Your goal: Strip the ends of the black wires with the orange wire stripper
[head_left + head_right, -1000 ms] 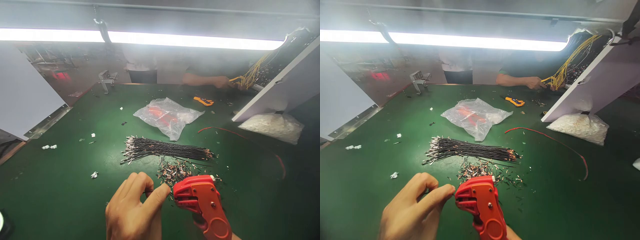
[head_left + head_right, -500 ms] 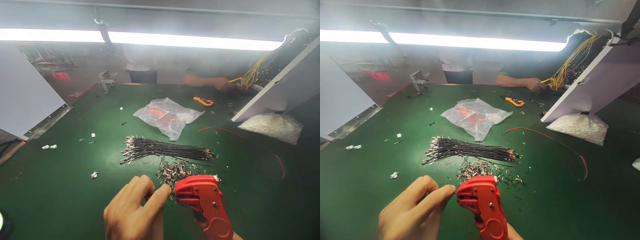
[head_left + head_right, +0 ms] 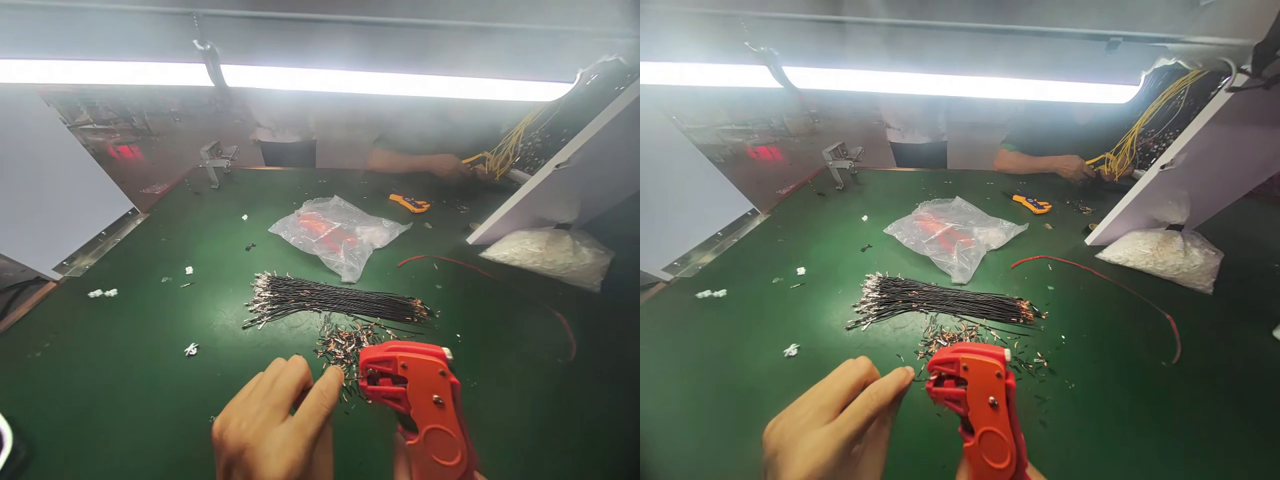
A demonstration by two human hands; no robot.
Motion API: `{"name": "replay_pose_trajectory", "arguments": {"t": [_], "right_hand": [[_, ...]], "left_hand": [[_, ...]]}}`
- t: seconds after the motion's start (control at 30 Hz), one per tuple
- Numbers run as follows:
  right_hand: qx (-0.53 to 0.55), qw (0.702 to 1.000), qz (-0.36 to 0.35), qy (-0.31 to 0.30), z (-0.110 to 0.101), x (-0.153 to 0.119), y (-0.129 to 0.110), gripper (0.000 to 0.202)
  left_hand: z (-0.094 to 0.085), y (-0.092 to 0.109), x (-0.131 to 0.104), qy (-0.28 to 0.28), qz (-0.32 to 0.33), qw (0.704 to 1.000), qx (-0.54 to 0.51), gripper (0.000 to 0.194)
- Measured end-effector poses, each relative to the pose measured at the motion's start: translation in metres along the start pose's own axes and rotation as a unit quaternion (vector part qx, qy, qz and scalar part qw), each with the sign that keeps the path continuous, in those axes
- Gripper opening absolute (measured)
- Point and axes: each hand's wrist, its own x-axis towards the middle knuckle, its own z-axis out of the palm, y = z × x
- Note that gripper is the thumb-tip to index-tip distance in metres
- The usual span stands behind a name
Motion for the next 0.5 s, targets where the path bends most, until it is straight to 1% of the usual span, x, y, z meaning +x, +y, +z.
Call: {"name": "replay_pose_trajectory", "arguments": {"t": [0.07, 0.13, 0.23, 0.33, 0.4, 0.5], "right_hand": [[-0.010, 1.000, -0.001, -0.013, -0.004, 0.008, 0.004, 0.070], [-0.017, 1.000, 0.002, -0.018, -0.007, 0.009, 0.007, 0.071], [-0.025, 1.000, -0.009, -0.013, -0.010, 0.003, 0.005, 0.077], [-0.034, 0.999, -0.010, -0.010, -0.016, -0.005, -0.004, 0.082], [-0.041, 0.999, 0.000, 0.001, -0.020, -0.008, -0.011, 0.078], [-0.051, 0.998, 0.009, 0.021, -0.022, -0.011, -0.016, 0.062]], "left_hand": [[0.000, -0.001, 0.001, 0.009, -0.009, 1.000, 0.013, 0.021], [-0.001, -0.001, 0.004, 0.031, -0.017, 0.999, 0.020, 0.018], [-0.002, -0.001, 0.007, 0.064, -0.024, 0.997, 0.029, 0.017], [-0.002, 0.000, 0.007, 0.071, -0.034, 0.996, 0.031, 0.019], [-0.001, 0.000, 0.006, 0.070, -0.047, 0.996, 0.022, 0.018], [0.000, -0.001, 0.005, 0.068, -0.065, 0.996, 0.008, 0.014]]}}
